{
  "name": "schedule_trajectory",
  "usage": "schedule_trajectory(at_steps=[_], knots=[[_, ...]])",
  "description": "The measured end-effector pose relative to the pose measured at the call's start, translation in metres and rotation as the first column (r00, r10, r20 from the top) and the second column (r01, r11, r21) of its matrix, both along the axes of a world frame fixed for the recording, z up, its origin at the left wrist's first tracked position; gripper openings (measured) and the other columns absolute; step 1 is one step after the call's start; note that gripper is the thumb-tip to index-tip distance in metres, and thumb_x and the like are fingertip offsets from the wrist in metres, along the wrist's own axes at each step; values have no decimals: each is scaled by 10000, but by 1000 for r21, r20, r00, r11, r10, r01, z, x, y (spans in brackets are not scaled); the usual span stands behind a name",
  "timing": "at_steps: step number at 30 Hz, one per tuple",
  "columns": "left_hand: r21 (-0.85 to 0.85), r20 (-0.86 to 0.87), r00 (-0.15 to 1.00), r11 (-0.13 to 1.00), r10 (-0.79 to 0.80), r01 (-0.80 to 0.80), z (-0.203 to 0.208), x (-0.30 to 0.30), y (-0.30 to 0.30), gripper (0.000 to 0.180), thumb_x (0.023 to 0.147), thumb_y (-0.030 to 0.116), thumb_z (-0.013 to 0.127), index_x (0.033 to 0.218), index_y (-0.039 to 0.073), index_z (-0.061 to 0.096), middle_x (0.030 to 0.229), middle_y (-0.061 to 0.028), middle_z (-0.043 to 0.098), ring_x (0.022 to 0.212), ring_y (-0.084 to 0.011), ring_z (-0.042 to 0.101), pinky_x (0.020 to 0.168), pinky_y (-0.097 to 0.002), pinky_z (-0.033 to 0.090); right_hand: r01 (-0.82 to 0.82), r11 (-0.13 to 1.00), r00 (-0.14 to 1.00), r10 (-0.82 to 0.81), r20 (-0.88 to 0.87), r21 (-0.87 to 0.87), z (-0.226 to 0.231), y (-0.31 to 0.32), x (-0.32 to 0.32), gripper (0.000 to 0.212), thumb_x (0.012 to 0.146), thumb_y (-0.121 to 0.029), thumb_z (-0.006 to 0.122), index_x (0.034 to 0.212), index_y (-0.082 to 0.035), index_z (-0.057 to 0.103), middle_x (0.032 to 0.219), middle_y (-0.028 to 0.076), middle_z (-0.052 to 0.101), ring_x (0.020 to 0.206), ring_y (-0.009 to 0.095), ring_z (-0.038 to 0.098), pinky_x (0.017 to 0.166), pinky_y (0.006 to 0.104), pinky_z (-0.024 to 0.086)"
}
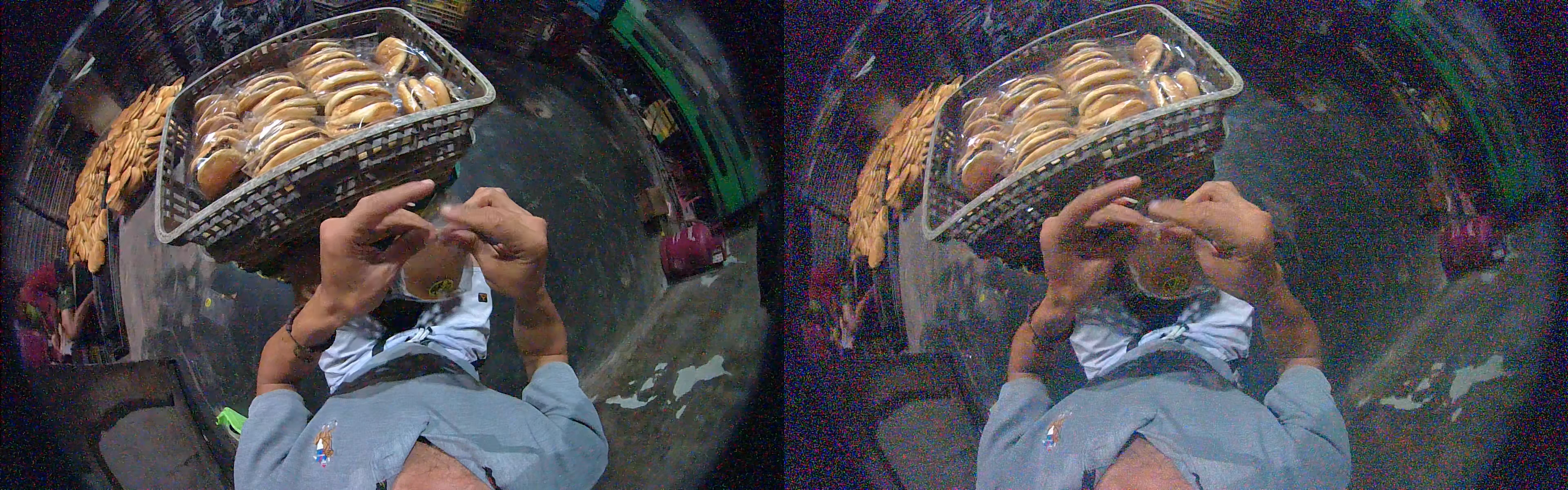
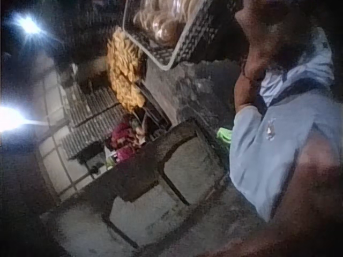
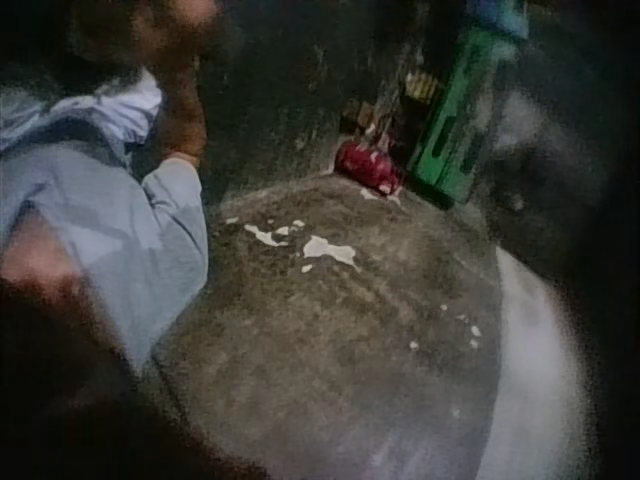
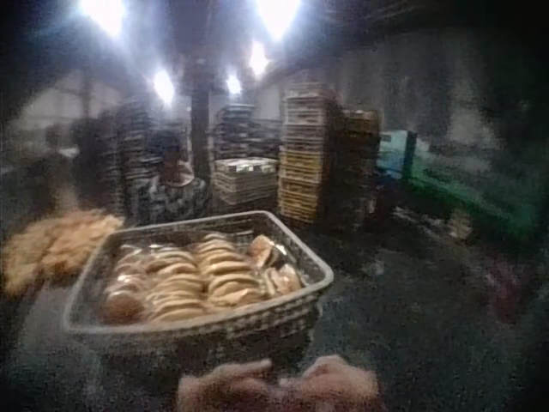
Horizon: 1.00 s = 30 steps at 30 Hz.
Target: The person picks up individual buns from a large crate, places them into clear plastic bags, and seals the bags using a handheld heat sealer. The sealed buns are then placed back into the crate.
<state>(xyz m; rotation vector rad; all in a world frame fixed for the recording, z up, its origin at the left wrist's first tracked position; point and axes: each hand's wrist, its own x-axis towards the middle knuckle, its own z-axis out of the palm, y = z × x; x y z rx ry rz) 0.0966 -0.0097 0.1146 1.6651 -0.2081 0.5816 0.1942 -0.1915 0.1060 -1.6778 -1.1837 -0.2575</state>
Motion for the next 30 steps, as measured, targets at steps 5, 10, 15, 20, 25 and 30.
schedule_trajectory(at_steps=[5, 10, 15, 20, 25, 30], knots=[[475, 353, 928, 832, 116, -285, -19, 2, 22, 273, 769, 35, 783, 1036, 31, 728, 904, -95, 734, 886, -240, 718, 959, -443, 507, 17, 1000, 993, -15, 113, -18, -1, 19, -6, 265, 695, 139, 716, 927, 11, 731, 864, 83, 690, 842, 190, 658, 693, 277, 533], [294, 214, 969, 937, 125, -185, -26, 1, 35, 150, 812, 12, 761, 952, 10, 709, 928, -102, 729, 884, -226, 717, 954, -411, 530, -2, 999, 971, -6, -239, -33, -6, 36, -7, 187, 755, 125, 716, 916, 30, 719, 900, 74, 688, 852, 157, 654, 744, 264, 532], [-276, -93, 979, 940, 184, -203, -23, -9, 34, 255, 868, -15, 732, 1099, 4, 624, 993, -117, 732, 899, -130, 689, 775, -273, 566, -146, 983, 951, 171, -258, 113, -13, 59, -4, 228, 793, 99, 721, 1012, 38, 734, 914, 82, 685, 861, 139, 647, 753, 263, 520], [-394, -46, 957, 876, 285, -279, -38, -30, 41, 418, 847, -18, 754, 1212, 7, 551, 1019, -145, 727, 926, -165, 700, 814, -293, 579, -69, 996, 992, 62, -113, -57, -15, 77, -22, 319, 699, 56, 724, 987, -72, 771, 888, 78, 669, 830, 233, 658, 728, 323, 538], [192, 141, 844, 822, 518, -536, -65, -55, 65, 432, 733, 25, 822, 1140, 31, 678, 1105, -147, 681, 1073, -266, 653, 993, -426, 512, -73, 996, 989, 79, -124, 55, -69, 116, -30, 252, 688, 59, 727, 906, -65, 755, 908, 84, 626, 853, 257, 634, 725, 339, 539], [495, 271, 796, 631, 541, -598, -99, -79, 80, 361, 659, 12, 829, 1005, 56, 739, 1018, -120, 609, 1072, -321, 620, 987, -438, 524, -169, 975, 985, 160, 70, 143, -116, 139, -37, 290, 619, 20, 735, 894, -71, 757, 944, 66, 641, 918, 288, 608, 796, 400, 518]])
